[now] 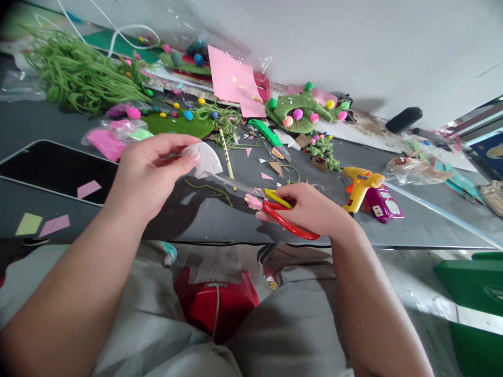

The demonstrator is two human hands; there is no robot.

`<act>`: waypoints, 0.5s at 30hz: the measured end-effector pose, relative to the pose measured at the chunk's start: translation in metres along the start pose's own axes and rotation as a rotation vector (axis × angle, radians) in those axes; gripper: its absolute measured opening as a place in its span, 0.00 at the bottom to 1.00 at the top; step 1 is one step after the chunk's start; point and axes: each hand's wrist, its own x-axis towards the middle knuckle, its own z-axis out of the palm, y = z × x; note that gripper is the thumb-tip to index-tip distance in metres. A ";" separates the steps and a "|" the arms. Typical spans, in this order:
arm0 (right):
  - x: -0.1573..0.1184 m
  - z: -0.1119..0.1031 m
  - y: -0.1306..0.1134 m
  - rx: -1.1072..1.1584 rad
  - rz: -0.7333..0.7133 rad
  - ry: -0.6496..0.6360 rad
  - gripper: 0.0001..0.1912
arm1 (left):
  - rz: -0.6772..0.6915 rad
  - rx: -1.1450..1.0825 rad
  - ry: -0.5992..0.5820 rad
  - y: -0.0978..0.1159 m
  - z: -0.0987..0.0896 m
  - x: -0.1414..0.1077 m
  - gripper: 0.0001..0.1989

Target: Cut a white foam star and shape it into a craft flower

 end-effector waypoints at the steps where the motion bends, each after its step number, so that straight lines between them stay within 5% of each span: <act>1: 0.000 0.000 0.000 0.000 0.002 -0.002 0.27 | -0.001 0.004 -0.002 0.000 0.000 0.000 0.14; 15: -0.001 -0.003 -0.002 -0.001 0.000 0.005 0.32 | 0.032 0.034 0.011 -0.002 0.001 0.000 0.11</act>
